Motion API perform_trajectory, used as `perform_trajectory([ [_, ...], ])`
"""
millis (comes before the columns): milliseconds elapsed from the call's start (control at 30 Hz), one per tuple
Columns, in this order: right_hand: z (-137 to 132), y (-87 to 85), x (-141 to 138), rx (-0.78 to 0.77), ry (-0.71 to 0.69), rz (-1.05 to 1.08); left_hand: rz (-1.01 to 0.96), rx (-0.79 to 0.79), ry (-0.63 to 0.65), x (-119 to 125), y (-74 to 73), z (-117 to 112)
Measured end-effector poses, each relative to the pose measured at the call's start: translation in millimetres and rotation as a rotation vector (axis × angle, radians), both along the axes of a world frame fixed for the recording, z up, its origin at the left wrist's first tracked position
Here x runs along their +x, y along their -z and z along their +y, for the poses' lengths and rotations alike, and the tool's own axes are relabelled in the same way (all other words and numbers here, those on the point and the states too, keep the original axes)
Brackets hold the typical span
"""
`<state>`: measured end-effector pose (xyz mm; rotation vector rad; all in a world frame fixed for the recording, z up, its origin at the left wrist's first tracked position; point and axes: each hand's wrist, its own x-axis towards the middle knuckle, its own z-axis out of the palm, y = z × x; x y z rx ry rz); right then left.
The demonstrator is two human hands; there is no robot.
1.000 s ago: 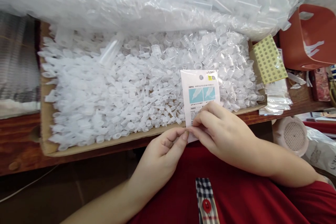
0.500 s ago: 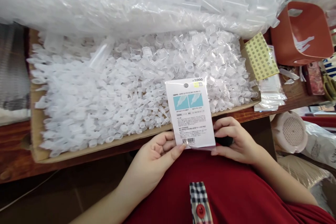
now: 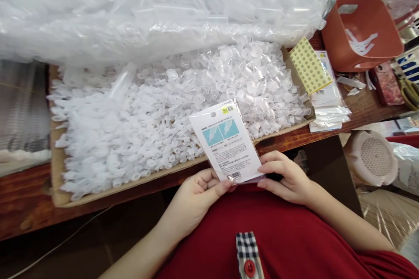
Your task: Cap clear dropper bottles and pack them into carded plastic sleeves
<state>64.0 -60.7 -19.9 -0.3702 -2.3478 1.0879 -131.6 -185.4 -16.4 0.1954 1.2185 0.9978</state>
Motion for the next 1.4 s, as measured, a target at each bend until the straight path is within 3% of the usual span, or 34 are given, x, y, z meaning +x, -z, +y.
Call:
perform_trajectory([
  [200,-3.4,2.5,2.2,-0.013,0.002,0.010,0.004,0.067,0.104,3.3,11.4,-1.7],
  [400,-11.5,9.0,6.7,-0.411,0.123,-0.027,0.120,0.099,0.148,5.5,19.6,-3.0],
  [600,-19.6,13.8,8.5,-0.680,0.260,-0.081,0.211,0.096,0.167,5.2,20.7,-4.4],
  [933,-22.2,22.9,7.0,-0.980,0.342,-0.114,0.328,0.059,0.198,4.2,31.8,-6.7],
  [1133,-26.7,20.4,8.1,-1.013,0.372,-0.130,0.335,0.063,0.215,8.8,21.0,-2.1],
  [1400,-29.5,13.1,8.7,-0.857,0.350,-0.084,0.343,0.085,0.251,15.5,11.1,4.7],
])
